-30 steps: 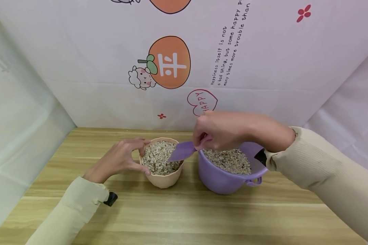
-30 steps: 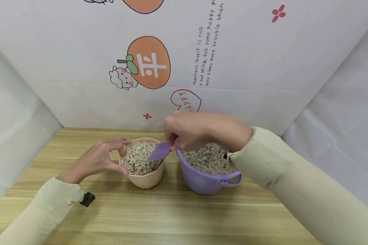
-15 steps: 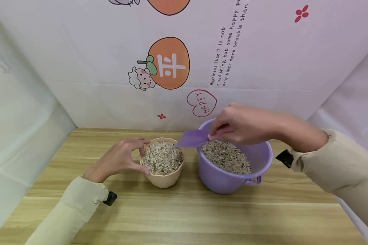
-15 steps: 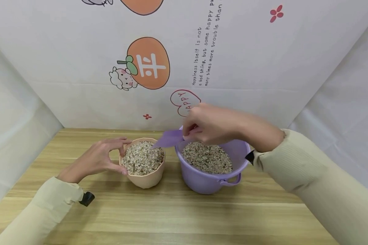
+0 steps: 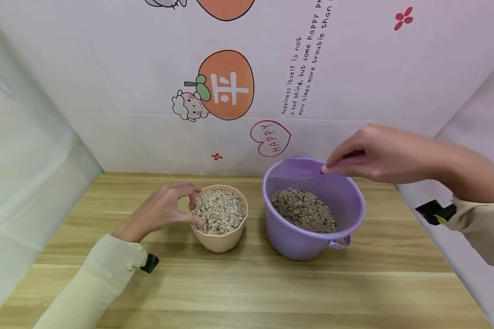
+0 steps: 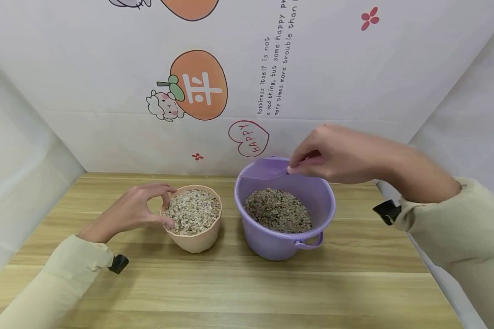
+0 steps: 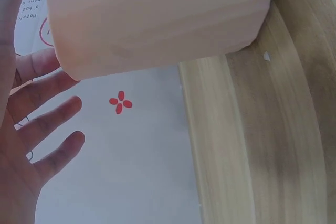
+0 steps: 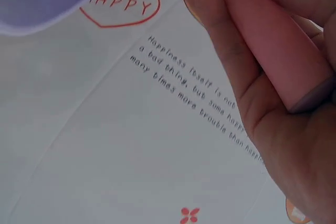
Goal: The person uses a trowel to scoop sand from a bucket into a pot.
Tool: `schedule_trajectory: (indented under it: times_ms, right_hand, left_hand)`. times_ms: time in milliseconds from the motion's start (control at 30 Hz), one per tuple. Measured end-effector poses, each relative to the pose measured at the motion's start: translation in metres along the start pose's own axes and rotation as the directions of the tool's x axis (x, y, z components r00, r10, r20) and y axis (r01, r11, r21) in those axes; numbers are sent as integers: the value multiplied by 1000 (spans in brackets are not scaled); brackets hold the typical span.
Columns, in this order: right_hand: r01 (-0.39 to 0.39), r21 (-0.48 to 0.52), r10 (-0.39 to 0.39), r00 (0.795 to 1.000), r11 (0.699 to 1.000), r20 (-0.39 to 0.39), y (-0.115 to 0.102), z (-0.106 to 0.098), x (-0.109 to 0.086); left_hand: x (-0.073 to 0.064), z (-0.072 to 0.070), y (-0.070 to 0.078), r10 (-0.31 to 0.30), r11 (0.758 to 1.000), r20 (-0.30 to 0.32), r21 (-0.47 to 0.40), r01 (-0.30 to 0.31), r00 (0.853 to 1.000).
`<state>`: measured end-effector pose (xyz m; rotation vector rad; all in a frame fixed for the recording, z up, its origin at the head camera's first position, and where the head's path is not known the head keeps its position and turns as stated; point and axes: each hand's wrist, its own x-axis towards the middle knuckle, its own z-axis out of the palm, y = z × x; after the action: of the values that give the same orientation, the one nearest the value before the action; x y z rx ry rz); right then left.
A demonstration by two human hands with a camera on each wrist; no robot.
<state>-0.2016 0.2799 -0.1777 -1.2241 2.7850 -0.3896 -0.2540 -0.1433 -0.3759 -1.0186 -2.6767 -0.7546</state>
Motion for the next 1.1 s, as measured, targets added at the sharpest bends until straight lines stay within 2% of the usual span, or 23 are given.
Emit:
schedule_trajectory:
  times_ms: [233,567,667,900,1100]
  right_hand:
    - [-79,-11,79,995,997,63,18,3,-18]
    - [-141,35,135,981,989,137,40,26,-25]
    - [-148,42,139,976,988,166,43,33,-26]
    - [-156,52,139,958,986,253,46,45,-22]
    - [-143,79,116,952,986,284,46,49,-18]
  left_hand:
    - [11,-1,10,-11,1000,-4,26,11,1000]
    - [32,1,38,22,998,3,51,-23,1000]
    - [39,2,47,46,998,26,45,-47,999]
    - [54,7,66,156,985,47,62,-159,987]
    - [65,13,82,210,971,77,102,-218,975]
